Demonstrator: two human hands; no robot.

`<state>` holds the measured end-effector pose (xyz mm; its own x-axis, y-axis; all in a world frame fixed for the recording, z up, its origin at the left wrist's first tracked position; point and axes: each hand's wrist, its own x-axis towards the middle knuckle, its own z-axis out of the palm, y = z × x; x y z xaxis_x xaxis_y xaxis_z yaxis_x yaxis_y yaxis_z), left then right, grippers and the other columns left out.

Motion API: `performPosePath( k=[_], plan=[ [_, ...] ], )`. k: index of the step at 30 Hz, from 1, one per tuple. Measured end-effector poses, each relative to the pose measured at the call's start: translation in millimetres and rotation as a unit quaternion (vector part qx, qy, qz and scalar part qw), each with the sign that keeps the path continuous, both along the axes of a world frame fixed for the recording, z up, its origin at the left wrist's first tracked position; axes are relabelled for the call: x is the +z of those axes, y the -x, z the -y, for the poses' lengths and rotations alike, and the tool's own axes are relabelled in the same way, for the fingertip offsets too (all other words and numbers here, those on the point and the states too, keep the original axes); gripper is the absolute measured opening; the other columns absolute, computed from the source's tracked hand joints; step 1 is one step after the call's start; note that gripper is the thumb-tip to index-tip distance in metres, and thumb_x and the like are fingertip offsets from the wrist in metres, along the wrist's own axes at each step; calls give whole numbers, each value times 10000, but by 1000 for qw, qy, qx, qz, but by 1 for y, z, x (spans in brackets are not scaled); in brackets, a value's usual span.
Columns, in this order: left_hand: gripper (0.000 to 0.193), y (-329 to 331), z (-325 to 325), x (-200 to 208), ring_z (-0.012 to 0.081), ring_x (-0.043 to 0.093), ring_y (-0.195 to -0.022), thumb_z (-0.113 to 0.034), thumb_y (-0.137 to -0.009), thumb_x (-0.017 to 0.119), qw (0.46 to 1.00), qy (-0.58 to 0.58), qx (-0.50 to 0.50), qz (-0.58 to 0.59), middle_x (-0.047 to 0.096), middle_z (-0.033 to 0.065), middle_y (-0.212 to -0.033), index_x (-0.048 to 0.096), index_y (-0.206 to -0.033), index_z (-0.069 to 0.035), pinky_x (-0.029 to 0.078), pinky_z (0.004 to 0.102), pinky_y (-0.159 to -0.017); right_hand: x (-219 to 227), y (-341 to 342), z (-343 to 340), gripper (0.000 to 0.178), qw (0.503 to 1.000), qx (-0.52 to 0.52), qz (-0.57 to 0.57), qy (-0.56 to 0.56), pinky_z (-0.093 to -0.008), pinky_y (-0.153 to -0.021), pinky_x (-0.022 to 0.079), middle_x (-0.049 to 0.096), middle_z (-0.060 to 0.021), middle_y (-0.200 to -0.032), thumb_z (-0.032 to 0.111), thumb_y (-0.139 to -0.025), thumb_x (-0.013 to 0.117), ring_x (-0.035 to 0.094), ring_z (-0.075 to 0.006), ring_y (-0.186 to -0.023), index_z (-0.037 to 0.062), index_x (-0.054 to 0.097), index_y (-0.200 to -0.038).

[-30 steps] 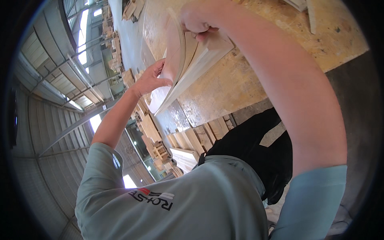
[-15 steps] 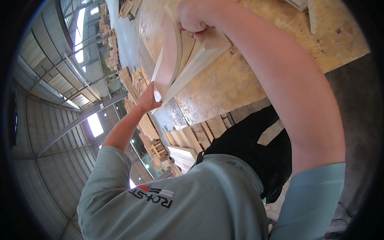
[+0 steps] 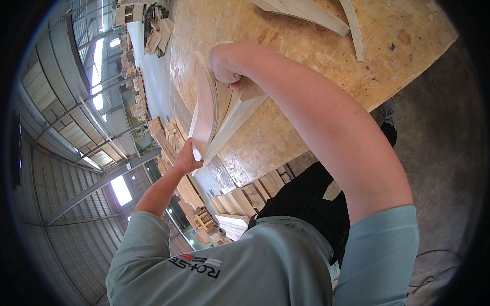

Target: The person uses a vertical band saw to cut small curved wooden pieces and then applies adhesive to join the cut pieces to a larger wooden furniture component.

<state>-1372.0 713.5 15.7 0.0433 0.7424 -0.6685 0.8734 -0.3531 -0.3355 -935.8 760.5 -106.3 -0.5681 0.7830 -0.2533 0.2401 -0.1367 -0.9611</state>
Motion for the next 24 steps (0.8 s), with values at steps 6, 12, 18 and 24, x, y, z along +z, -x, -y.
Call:
performPosePath(
  k=[6, 12, 18, 24],
  plan=[
    [948, 1, 0, 0, 470, 585, -1144, -171, -639, 837, 1000, -14, -24, -5, 596, 285, -1216, 308, -1412, -25, 506, 483, -972, 2, -2, -3, 309, 1000, 3, -9, -17, -315, -548, 507, 705, -87, -810, -90, -807, 513, 645, -152, -576, 17, 743, -984],
    [930, -2, 0, 1, 470, 592, -1133, -173, -643, 837, 999, -9, -39, 6, 605, 286, -1192, 317, -1399, -21, 513, 484, -955, 1, -5, 0, 300, 998, -28, -55, 21, -293, -533, 501, 701, -95, -788, -95, -809, 507, 639, -146, -571, 2, 742, -970],
    [937, 1, -2, 0, 463, 599, -1128, -195, -645, 848, 1000, 3, -16, -13, 605, 287, -1199, 321, -1400, -22, 515, 479, -958, 0, -1, -3, 298, 992, -45, -77, 92, -285, -531, 504, 698, -103, -880, -89, -840, 498, 625, -143, -612, 6, 733, -997],
    [963, 8, -2, -1, 462, 592, -1145, -209, -648, 850, 1000, -5, -24, -16, 593, 291, -1221, 310, -1419, -6, 513, 478, -967, -1, 4, -10, 263, 996, -4, -38, 77, -282, -525, 498, 693, -91, -877, -82, -847, 502, 620, -134, -623, 19, 715, -962]
  ],
)
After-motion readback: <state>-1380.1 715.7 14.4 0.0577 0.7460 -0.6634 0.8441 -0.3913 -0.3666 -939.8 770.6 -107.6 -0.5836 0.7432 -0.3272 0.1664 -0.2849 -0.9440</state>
